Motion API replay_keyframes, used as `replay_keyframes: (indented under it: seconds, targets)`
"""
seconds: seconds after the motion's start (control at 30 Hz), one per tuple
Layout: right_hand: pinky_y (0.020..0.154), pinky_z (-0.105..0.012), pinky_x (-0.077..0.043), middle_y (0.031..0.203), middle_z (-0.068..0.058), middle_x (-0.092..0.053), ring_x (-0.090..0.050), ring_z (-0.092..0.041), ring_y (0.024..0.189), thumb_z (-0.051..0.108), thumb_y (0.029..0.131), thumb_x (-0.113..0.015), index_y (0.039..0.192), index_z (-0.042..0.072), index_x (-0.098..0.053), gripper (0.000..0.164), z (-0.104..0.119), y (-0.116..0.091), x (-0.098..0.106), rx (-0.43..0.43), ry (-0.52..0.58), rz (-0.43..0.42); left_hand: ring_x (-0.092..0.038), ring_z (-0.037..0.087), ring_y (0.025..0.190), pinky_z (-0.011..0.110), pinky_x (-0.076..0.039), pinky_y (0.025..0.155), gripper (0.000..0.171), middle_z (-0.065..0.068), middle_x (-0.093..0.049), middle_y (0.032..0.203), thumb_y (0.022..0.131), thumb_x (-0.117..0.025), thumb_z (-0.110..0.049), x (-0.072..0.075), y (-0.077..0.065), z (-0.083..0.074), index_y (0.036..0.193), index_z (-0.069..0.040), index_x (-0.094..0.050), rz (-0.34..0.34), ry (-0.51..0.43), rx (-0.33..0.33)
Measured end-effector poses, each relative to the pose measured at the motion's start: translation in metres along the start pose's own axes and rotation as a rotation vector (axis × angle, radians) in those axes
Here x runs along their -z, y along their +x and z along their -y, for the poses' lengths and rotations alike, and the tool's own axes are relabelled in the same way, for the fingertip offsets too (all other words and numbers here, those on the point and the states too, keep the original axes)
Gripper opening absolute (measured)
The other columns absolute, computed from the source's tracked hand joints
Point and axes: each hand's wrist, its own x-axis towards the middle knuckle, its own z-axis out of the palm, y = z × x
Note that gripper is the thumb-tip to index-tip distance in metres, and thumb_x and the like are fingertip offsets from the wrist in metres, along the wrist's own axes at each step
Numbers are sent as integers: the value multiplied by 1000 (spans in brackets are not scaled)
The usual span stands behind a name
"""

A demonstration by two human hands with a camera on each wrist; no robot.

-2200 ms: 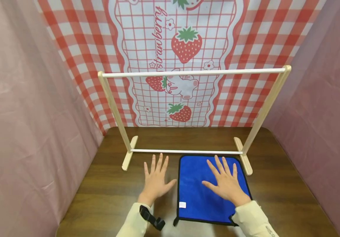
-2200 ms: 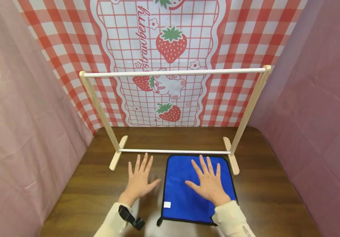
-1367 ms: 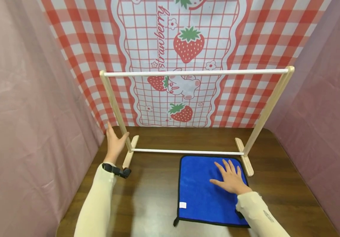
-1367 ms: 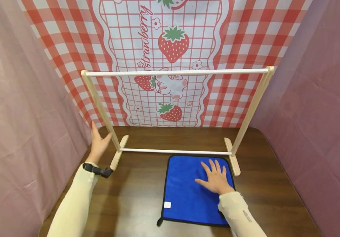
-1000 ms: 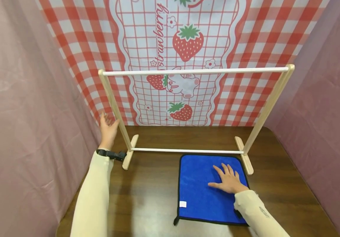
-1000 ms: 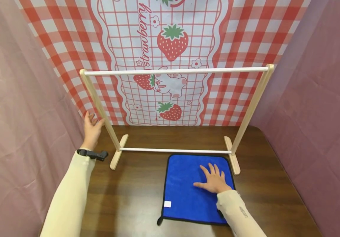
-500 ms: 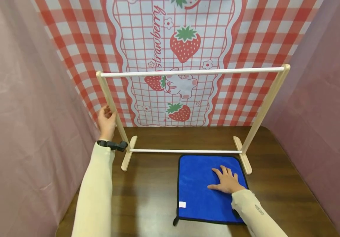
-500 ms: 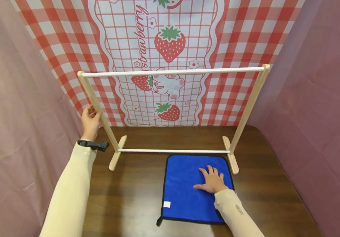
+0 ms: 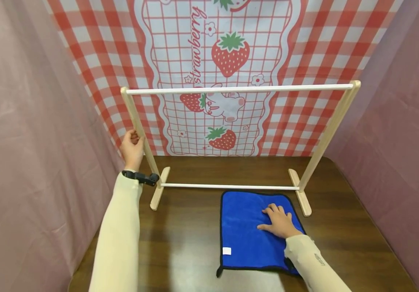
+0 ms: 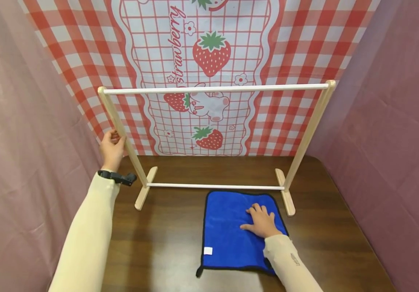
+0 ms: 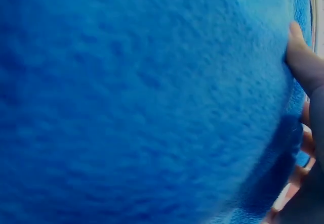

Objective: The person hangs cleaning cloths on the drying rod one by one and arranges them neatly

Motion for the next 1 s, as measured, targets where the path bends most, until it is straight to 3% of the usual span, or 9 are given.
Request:
replay_keyframes:
  seconds: [0.17,0.33,0.6,1.0]
  targets:
    - [67,-52,-41,100,-5,-57,-49,-28,92,46,71,-73,92,10,-68,42,-2,5,-7,28,-4,-133,-58,25,90,31,-49,78,29,19,-61,101,84,-62,-3,0,0,-3,111,4,-57,5,14,-8]
    - [60,-45,-43,82,0,-56,-50,-24,75,26,70,-78,72,11,-65,20,-3,9,-13,71,29,-252,-58,26,90,32,-48,79,29,19,-61,100,84,-62,-3,0,0,-3,111,4,-56,8,29,-12]
    - [58,-33,-42,73,6,-46,-45,-13,64,10,68,-78,62,16,-52,27,-3,13,-13,169,142,-274,-57,27,91,34,-48,82,29,20,-60,101,83,-62,-3,0,0,-4,110,3,-56,13,39,-13]
    - [51,-25,-38,74,10,-42,-40,-7,62,12,62,-81,60,19,-51,31,-4,15,2,321,100,-372,-57,25,90,33,-48,80,27,18,-59,99,83,-61,-3,0,2,-2,109,3,-55,28,66,-10]
